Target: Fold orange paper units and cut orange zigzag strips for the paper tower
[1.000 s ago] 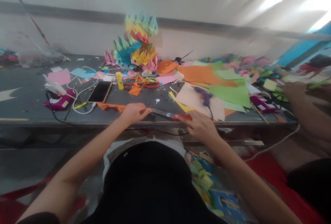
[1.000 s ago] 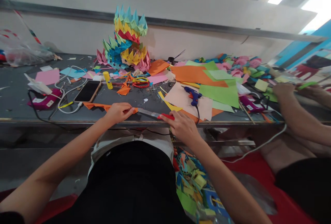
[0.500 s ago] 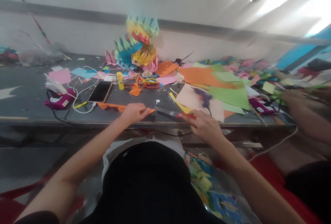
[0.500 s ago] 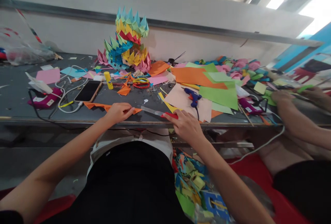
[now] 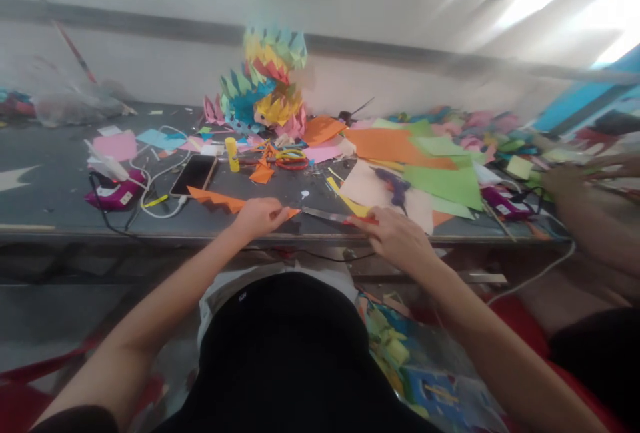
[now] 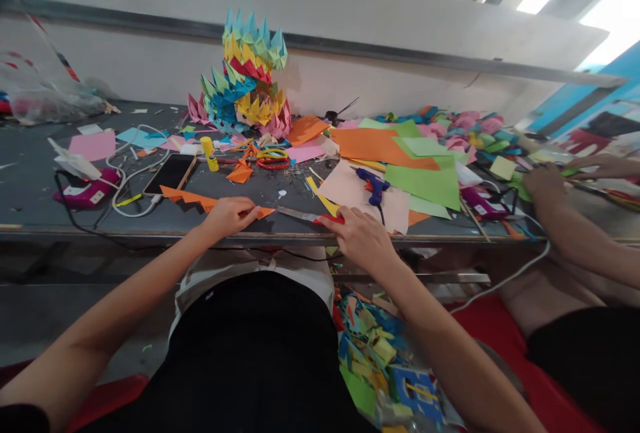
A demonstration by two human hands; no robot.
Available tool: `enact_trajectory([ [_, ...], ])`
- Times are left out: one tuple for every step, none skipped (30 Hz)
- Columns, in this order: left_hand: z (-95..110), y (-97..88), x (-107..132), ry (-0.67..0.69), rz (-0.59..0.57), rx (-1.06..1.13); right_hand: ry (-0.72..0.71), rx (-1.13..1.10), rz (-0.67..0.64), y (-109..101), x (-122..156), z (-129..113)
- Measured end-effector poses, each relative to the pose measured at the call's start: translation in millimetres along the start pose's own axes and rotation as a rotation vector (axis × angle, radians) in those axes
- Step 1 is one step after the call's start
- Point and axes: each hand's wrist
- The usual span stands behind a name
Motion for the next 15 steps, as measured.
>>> enact_trajectory([
  [0,0.0,0,0.000,0.000,0.004,0.014,-0.006,0.021,0,0,-1],
  [0,0.0,0,-0.002,-0.001,0.007,0.022,-0.015,0.035,1,0,-3],
  [-1,-0.2,0,-0.005,-0.003,0.009,0.017,-0.025,0.040,3,-1,-5],
  [-1,-0.5,0,-0.010,-0.008,0.008,0.000,-0.034,0.036,5,-1,-8],
  [0,-0.8,0,-0.016,-0.015,0.008,-0.022,-0.042,0.026,7,-2,-10],
  [0,-1.2,0,-0.020,-0.023,0.010,-0.040,-0.048,0.015,10,-2,-12],
  [0,-1.5,0,-0.024,-0.028,0.015,-0.048,-0.051,0.008,12,-2,-13],
  [1,-1.7,0,-0.027,-0.033,0.025,-0.049,-0.053,0.003,14,-1,-13],
  [2,-2.0,0,-0.030,-0.036,0.040,-0.045,-0.058,0.000,16,1,-12],
  [2,-2.3,0,-0.034,-0.033,0.063,-0.037,-0.069,-0.003,16,3,-10],
  [2,-2.8,-1,-0.039,-0.022,0.090,-0.025,-0.086,-0.004,17,5,-8],
  [1,-3.7,-2,-0.047,-0.003,0.119,-0.009,-0.110,-0.003,16,7,-5],
  [-2,-5.0,-3,-0.062,0.024,0.141,0.016,-0.141,0.004,16,9,-2],
  [-5,-6.9,-5,-0.089,0.056,0.148,0.050,-0.178,0.016,15,9,1],
  [-10,-9.5,-8,-0.135,0.084,0.136,0.094,-0.217,0.035,14,9,3],
])
Point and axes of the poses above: each hand's wrist, its own x-axis away from the middle knuckle, its own y-axis out of the palm, z = x × y
